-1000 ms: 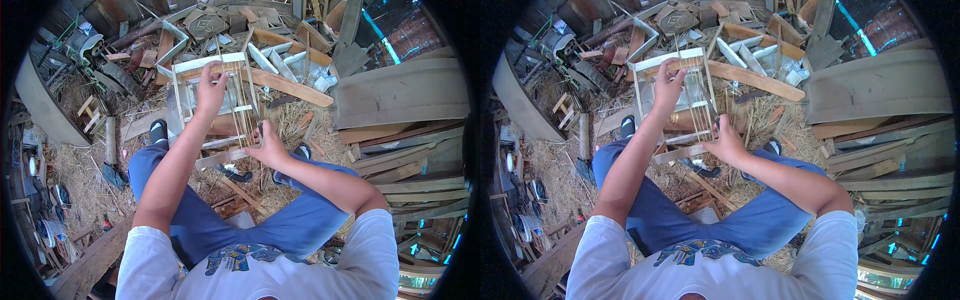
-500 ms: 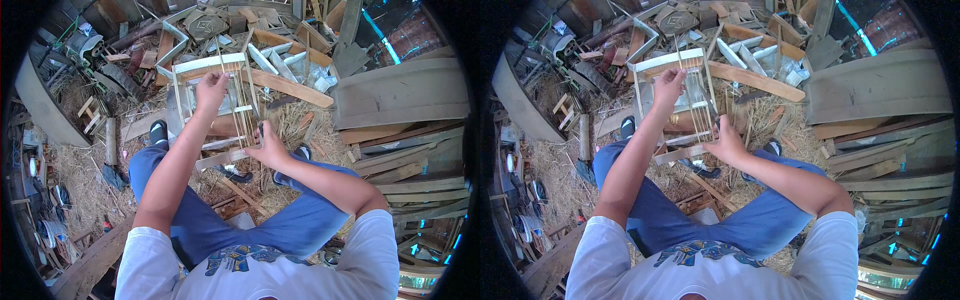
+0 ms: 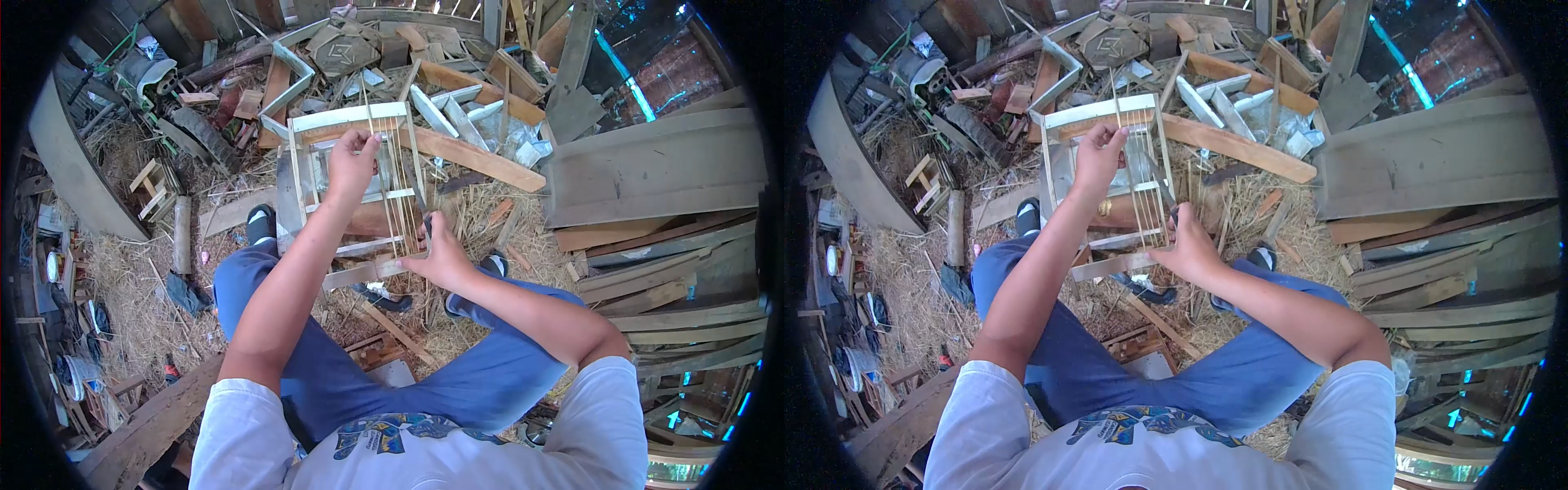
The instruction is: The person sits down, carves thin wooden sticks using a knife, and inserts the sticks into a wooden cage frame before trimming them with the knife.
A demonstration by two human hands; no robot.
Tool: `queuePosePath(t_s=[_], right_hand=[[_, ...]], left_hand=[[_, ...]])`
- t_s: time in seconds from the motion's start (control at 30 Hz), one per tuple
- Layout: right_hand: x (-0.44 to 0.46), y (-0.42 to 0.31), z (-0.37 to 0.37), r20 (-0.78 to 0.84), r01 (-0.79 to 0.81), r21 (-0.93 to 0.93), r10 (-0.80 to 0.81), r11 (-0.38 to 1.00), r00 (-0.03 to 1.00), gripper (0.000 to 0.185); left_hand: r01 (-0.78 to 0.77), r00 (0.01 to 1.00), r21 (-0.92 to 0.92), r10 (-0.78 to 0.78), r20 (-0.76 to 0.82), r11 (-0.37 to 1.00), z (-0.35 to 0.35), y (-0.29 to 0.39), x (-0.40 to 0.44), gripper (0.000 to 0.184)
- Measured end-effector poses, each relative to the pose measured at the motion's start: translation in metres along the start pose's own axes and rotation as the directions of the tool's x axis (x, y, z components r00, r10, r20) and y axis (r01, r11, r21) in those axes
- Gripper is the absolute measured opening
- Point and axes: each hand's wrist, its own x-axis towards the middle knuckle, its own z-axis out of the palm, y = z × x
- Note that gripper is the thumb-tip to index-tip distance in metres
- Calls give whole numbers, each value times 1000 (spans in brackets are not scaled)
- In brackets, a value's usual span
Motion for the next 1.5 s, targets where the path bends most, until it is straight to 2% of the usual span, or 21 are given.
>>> queuePosePath(t_s=[0.1,0.17,0.27,0.33,0.4,0.43,0.47,0.53,0.57,0.63,0.67,0.73,0.77,0.83,0.93,1.0,1.07,1.13,1.27,1.5], right_hand=[[4,1,-3,50,-33,-1,33,999,998,87],[9,4,-5,-14,78,-134,-81,988,997,89],[20,-2,-19,-61,61,-68,-65,996,996,92],[30,-13,-34,-44,16,-65,-19,998,999,87],[46,-16,-46,-124,-73,31,76,997,989,78],[53,-17,-51,-187,-43,-31,37,999,982,59],[62,-13,-57,-187,-41,-32,35,999,982,59],[82,-8,-67,-252,43,-6,-43,999,967,44],[88,-10,-71,-255,42,-9,-43,999,966,44],[101,-15,-76,-355,183,5,-170,983,919,35],[111,-13,-78,-357,184,4,-171,983,918,35],[125,-12,-81,-365,486,-199,-525,851,769,30],[127,-13,-84,-366,487,-199,-525,851,768,30],[128,-16,-88,-318,374,-324,-472,869,823,24],[135,-14,-88,-334,359,-434,-518,826,787,20],[141,-12,-90,-329,335,-417,-484,845,811,20],[145,-12,-91,-320,310,-399,-448,863,834,20],[147,-13,-93,-345,305,-465,-487,831,802,22],[153,-16,-96,-341,274,-453,-449,849,826,23],[158,-17,-97,-356,269,-536,-503,800,788,21]], left_hand=[[-37,999,21,38,-22,999,0,-6,2,18],[-42,999,20,42,-24,999,-1,-6,2,18],[-36,999,-2,36,-33,999,0,-3,2,18],[-25,999,-24,24,-42,999,0,-1,1,18],[-16,999,-23,16,-31,1000,0,-1,2,16],[-18,999,-24,17,-36,1000,0,-1,3,16],[-15,999,-16,15,-40,1000,1,-1,3,16],[-13,999,-12,13,-38,1000,2,-3,4,16],[-16,999,-9,16,-37,1000,2,-5,5,15],[-21,999,-6,20,-36,1000,3,-5,6,15],[-14,999,-10,14,-37,1000,3,-4,4,16],[-9,999,-13,9,-37,1000,3,-2,3,16],[-5,999,0,5,-40,1000,3,-2,3,16],[2,999,15,-1,-42,1000,2,-3,2,17],[-23,999,32,24,-24,999,1,-2,1,18],[-87,995,6,87,-57,996,2,-1,-1,19],[-76,995,29,78,-68,997,2,1,-3,19],[-64,995,53,68,-76,997,2,1,-4,19],[-82,994,44,85,-68,996,2,-5,-1,19],[-69,996,14,70,-62,998,2,-11,3,19]])
